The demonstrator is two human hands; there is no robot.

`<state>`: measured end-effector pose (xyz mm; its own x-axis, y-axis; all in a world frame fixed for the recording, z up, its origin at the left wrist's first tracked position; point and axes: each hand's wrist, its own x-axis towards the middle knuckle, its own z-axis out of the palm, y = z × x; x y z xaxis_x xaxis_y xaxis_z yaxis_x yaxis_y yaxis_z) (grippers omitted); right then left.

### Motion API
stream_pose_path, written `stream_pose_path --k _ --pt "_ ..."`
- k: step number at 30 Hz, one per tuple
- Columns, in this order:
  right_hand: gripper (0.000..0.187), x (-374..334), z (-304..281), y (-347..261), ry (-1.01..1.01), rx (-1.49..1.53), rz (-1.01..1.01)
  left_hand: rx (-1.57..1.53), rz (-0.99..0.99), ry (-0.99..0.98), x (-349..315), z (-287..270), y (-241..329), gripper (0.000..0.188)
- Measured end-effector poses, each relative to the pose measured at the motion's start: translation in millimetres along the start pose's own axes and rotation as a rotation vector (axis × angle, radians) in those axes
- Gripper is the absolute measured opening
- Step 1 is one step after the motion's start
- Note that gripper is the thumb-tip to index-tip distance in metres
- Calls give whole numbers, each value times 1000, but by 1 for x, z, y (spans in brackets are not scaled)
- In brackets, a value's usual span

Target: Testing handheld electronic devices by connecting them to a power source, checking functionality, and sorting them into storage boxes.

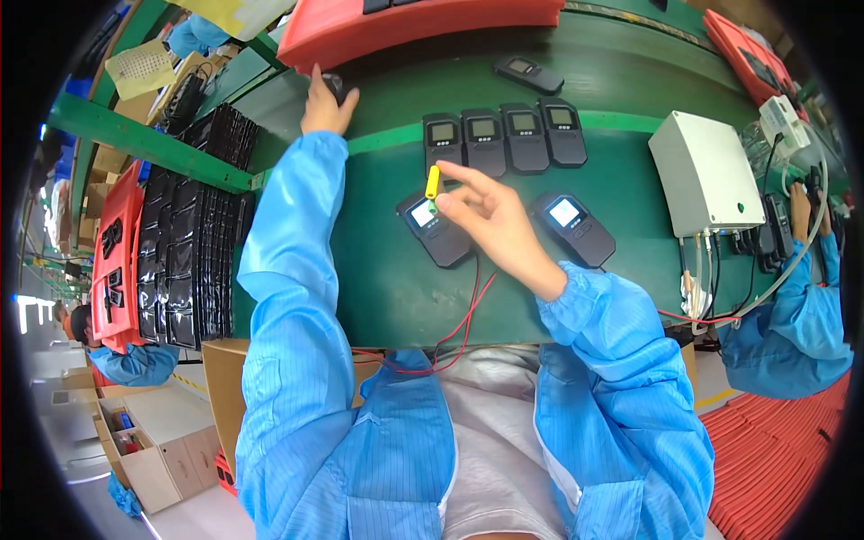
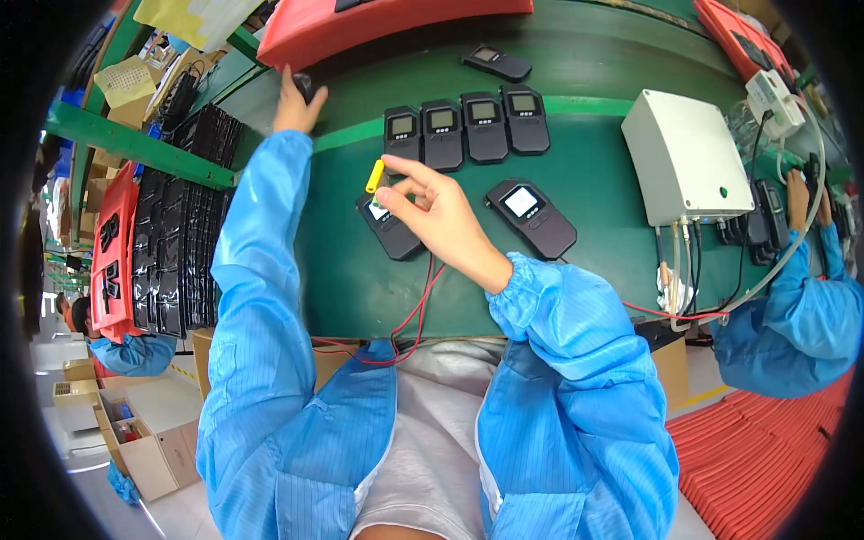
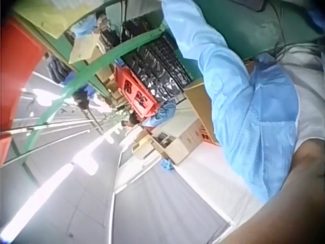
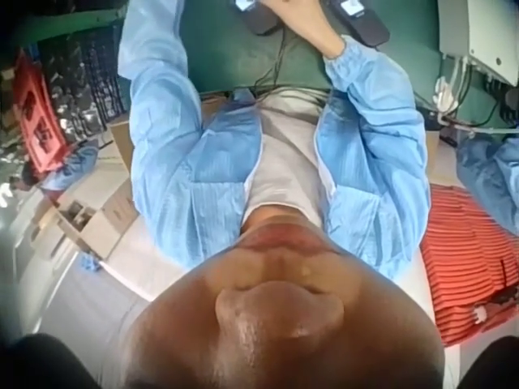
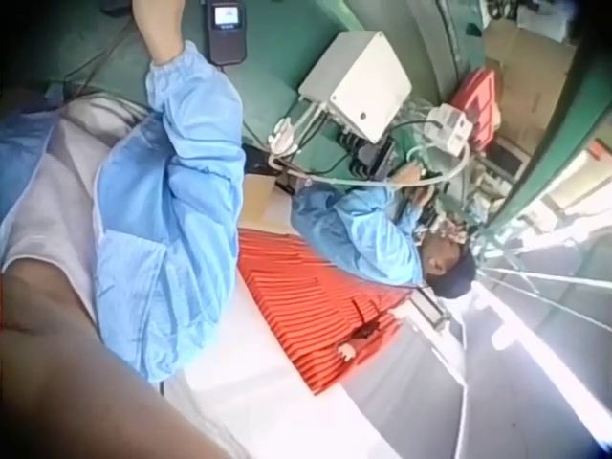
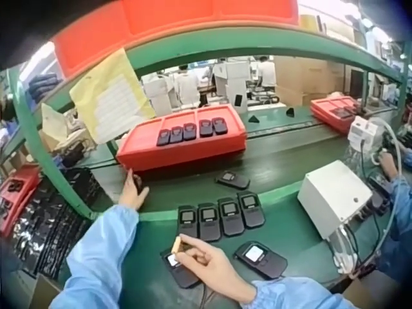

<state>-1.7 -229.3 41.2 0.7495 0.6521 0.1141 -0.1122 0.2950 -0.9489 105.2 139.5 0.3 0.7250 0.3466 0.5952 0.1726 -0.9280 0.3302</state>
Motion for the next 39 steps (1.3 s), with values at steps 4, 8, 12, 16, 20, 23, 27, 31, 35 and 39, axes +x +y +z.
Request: stream_pose_path --k 4,8,12,16,20,23,27,31,35,39 --pt "51 2 -15 -1 38 -5 52 346 -59 -175 -37 31 22 69" --pt "45 -5 -13 -6 42 -14 129 108 325 -58 -36 -2 64 59" --pt "39 1 -14 4 62 -56 83 -200 106 -477 -66 -37 158 70" --pt "36 5 -17 13 112 -42 13 -4 181 -564 -82 -30 193 87" --pt "34 3 -11 0 143 -7 35 -58 115 -680 -68 -33 160 95" --pt "34 3 -12 1 166 -8 47 7 119 -748 -59 -48 159 95" --pt "32 3 -13 1 188 -38 59 -118 33 -770 -61 -61 145 94" --pt "30 6 -17 -1 228 -48 94 -882 -130 -784 -85 -85 139 94" --pt "29 3 -19 10 207 -113 35 -1365 -135 -675 -123 -103 155 94" --pt "25 1 -9 3 161 -165 -45 -1437 -82 -583 -131 -101 150 94"
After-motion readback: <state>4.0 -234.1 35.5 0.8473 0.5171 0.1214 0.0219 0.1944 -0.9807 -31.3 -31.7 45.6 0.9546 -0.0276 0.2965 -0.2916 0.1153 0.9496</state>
